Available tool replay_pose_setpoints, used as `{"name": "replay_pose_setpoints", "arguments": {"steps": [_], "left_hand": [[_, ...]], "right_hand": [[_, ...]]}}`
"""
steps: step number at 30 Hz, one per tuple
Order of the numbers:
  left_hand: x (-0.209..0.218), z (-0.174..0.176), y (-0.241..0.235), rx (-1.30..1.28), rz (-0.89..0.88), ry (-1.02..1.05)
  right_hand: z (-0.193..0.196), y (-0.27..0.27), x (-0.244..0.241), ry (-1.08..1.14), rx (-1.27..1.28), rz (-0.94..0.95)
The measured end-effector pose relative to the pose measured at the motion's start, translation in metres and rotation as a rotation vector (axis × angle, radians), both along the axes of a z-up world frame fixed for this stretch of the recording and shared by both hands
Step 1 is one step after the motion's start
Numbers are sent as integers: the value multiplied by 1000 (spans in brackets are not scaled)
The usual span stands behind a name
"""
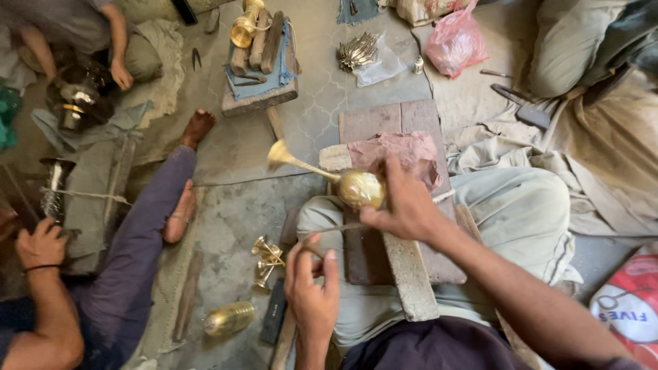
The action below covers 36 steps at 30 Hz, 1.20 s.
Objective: The person sits on the floor and uses a wooden mallet and metal chisel to engrave a decorative pattern into a brass goblet. They repeatedly strike the chisel against the goblet's surface, rotating the object to work on different areas.
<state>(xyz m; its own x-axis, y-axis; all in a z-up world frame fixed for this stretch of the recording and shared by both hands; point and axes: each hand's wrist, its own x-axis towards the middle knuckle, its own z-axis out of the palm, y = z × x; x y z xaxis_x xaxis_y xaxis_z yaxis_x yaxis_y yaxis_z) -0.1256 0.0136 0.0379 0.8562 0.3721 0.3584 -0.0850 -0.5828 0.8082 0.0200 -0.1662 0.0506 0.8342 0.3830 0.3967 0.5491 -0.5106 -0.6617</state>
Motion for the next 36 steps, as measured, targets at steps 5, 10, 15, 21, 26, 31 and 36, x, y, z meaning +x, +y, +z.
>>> {"name": "replay_pose_setpoints", "arguments": {"steps": [5, 10, 15, 21, 26, 31, 36], "left_hand": [[-17, 35, 14, 333, 177, -282], [3, 51, 13, 165, -53, 3], [53, 15, -9, -259, -555, 418], [57, -25, -41, -707, -561, 452], [48, -25, -48, -642, -497, 474], [44, -21, -56, -642, -494, 458], [41, -18, -63, -629, -396, 504]], "right_hand": [[52, -20, 30, 261, 143, 294], [59, -28, 56, 572, 98, 414], [21, -33, 67, 691, 293, 506], [-9, -45, 69, 785, 428, 529], [-19, -58, 61, 826, 487, 488], [-24, -66, 53, 694, 565, 415], [-1, -79, 18, 624, 466, -93]]}}
